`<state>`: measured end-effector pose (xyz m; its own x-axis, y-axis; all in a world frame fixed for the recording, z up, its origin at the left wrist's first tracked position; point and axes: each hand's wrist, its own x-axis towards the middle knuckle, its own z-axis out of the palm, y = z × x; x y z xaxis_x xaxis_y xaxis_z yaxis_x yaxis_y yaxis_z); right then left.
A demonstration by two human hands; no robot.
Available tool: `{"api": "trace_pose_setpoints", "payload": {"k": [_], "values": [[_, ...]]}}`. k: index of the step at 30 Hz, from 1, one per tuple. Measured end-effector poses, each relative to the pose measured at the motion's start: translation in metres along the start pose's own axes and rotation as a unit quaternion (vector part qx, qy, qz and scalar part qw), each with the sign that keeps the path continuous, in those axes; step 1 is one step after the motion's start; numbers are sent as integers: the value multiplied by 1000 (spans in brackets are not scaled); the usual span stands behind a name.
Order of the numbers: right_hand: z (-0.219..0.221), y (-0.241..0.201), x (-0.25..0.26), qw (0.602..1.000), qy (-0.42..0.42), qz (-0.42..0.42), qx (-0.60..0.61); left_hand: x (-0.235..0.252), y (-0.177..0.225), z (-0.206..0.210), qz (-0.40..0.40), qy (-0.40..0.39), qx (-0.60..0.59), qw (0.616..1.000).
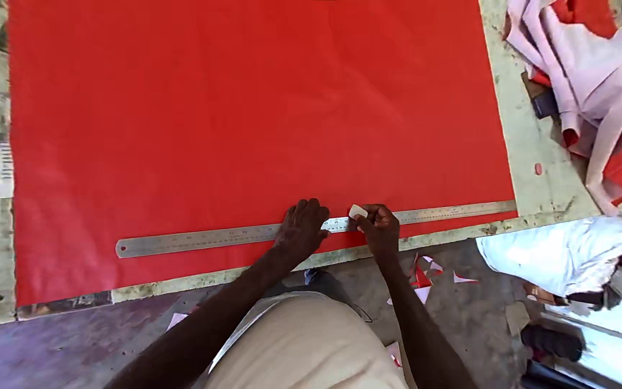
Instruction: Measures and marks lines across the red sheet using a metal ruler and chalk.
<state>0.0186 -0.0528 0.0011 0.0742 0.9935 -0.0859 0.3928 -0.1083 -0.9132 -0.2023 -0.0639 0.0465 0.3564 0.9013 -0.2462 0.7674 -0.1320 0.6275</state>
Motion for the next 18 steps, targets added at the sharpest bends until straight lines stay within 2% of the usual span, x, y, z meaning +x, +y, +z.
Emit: {"api": "trace_pose_setpoints", "payload": {"k": [3, 6, 14, 18], "values": [[-2, 2, 3, 1000, -10, -7, 8, 6, -1, 0, -5, -13, 2, 1000], [-2, 4, 5, 1000, -23, -1, 6, 20, -15, 17, 7, -15, 24, 1000], [-4, 1, 13, 998, -55, 20, -20, 34, -11, 26, 17, -9, 17, 1000], [-8, 0, 10, 998, -64, 14, 8, 31, -12, 28, 17, -2, 20, 1000]]}}
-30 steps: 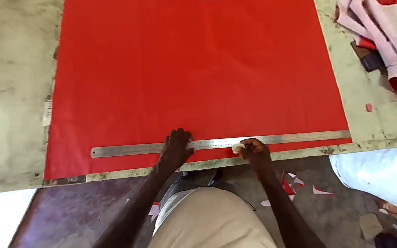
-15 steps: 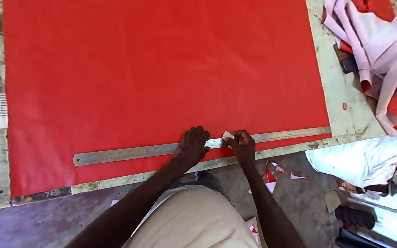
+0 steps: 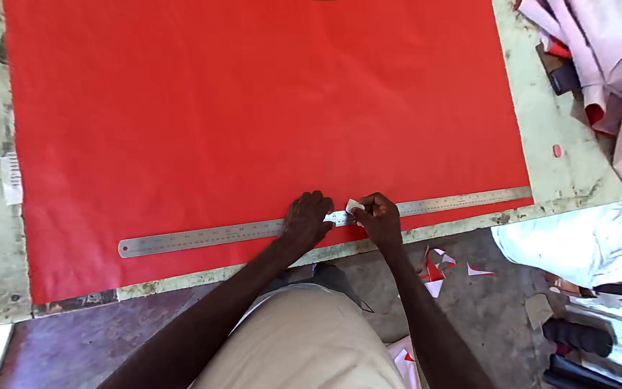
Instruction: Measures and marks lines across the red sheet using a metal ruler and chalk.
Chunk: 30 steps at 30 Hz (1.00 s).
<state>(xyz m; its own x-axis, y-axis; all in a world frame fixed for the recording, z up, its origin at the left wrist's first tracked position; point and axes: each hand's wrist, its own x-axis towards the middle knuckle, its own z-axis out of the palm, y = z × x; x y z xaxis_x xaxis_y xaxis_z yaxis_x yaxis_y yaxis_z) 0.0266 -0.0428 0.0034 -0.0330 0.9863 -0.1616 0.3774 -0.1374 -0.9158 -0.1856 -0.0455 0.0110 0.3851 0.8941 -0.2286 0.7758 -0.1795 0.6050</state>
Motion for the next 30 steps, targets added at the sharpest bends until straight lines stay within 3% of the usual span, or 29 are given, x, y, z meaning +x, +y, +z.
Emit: {"api": "trace_pose_setpoints", "payload": {"k": [15, 30], "values": [[0, 11, -27, 998, 25, -52, -40, -2, -1, 2, 4, 17, 4, 1000], [8, -6, -1, 989, 18, -43, -137, -1, 1, 1, -8, 14, -4, 1000]]}}
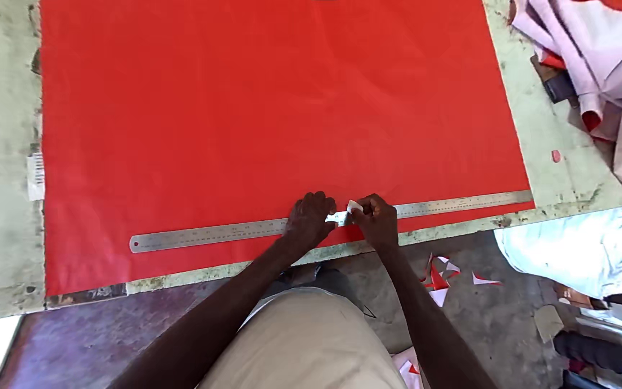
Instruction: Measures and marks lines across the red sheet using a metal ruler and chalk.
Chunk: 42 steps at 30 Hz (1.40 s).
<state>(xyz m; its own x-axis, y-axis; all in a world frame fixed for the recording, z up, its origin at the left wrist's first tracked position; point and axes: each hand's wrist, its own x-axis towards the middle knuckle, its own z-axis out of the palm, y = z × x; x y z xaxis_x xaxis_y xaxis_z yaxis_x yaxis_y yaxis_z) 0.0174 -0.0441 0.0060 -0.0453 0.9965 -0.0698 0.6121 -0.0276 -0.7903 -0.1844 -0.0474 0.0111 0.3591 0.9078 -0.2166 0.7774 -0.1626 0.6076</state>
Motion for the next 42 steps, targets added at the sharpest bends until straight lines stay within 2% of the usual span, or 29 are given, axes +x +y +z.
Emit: {"api": "trace_pose_setpoints", "payload": {"k": [8, 10, 13, 16, 18, 24, 29, 34, 38, 42], "values": [[-1, -17, 9, 995, -31, -1, -99, 0, 0, -1, 2, -4, -2, 1000], [3, -16, 11, 995, -16, -6, -100, 1, 0, -1, 1, -5, 1, 1000], [12, -9, 6, 996, 61, -40, -43, 0, 3, -2, -6, -12, 11, 1000], [11, -1, -3, 981, 151, -81, 88, 2, 4, -3, -9, -14, 17, 1000], [3, 4, -15, 972, 173, -85, 132, 1, 5, -3, -9, -17, 27, 999], [-25, 18, -75, 970, 171, 18, 170, 7, 15, -5, -29, -40, 65, 997], [-27, 21, -106, 925, 204, 101, 305, 2, 19, -16, -37, -69, 21, 997], [-30, 25, -121, 904, 206, 133, 349, 4, 15, -20, -6, -96, 4, 995], [-34, 31, -119, 899, 212, 132, 360, -1, 15, -18, 17, -63, 13, 998], [-41, 34, -116, 907, 203, 134, 343, -6, 20, -14, 1, -37, 32, 999]]}}
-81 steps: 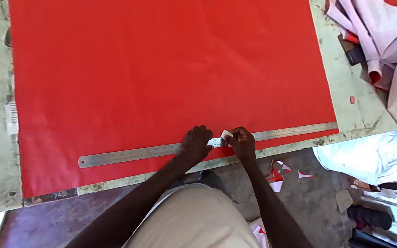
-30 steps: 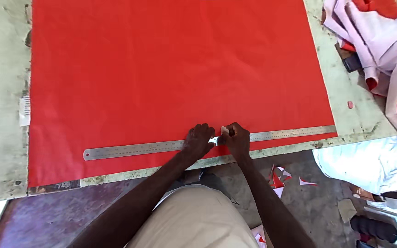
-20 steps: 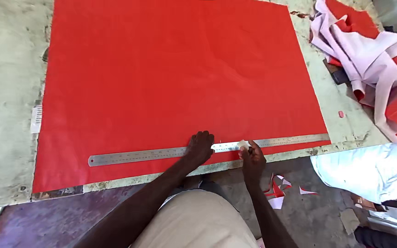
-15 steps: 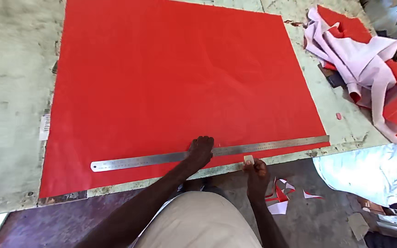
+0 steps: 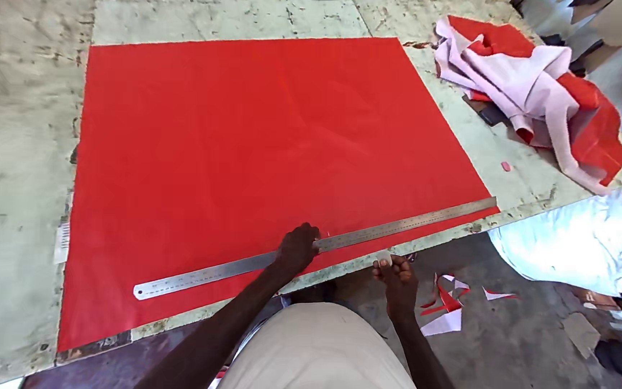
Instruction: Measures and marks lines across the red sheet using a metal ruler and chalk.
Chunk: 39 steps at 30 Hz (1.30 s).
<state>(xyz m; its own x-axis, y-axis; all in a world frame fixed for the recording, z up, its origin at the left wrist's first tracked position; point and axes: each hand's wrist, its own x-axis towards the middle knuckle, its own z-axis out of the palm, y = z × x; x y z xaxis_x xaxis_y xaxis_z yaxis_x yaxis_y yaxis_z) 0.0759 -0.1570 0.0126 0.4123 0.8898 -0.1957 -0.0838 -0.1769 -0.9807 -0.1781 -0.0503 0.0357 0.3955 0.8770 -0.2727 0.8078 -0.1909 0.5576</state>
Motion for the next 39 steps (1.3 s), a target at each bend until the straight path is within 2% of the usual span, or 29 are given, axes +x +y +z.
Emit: {"api": "trace_pose_setpoints", "payload": {"k": [3, 8, 11, 17, 20, 25, 29, 33, 35, 37, 39], "values": [[-3, -1, 3, 1000, -11, -1, -13, 9, -12, 13, 0, 10, 10, 1000], [-5, -2, 10, 999, -21, 18, -26, 10, -7, 5, -26, -17, -2, 1000], [-4, -8, 15, 999, -23, 34, -10, 7, -1, -6, -43, -52, -50, 996], [-3, -23, 26, 993, -23, 103, 53, 6, -3, -23, -9, -97, -188, 977], [2, -42, 24, 993, -31, 53, 100, -4, 17, -51, 0, -92, -301, 949], [22, -96, 21, 982, -111, -48, 148, -28, 74, -136, 22, -58, -408, 911], [57, -143, 14, 957, -209, -89, 179, -40, 117, -189, 68, 25, -479, 875], [95, -194, 2, 920, -268, -101, 266, -35, 172, -230, 171, 217, -496, 823], [108, -223, -4, 913, -264, -114, 291, -24, 196, -245, 226, 313, -522, 760], [118, -248, -6, 918, -222, -143, 296, -13, 215, -252, 266, 380, -557, 689], [119, -259, 2, 924, -192, -203, 260, -12, 220, -255, 274, 394, -551, 683]]}}
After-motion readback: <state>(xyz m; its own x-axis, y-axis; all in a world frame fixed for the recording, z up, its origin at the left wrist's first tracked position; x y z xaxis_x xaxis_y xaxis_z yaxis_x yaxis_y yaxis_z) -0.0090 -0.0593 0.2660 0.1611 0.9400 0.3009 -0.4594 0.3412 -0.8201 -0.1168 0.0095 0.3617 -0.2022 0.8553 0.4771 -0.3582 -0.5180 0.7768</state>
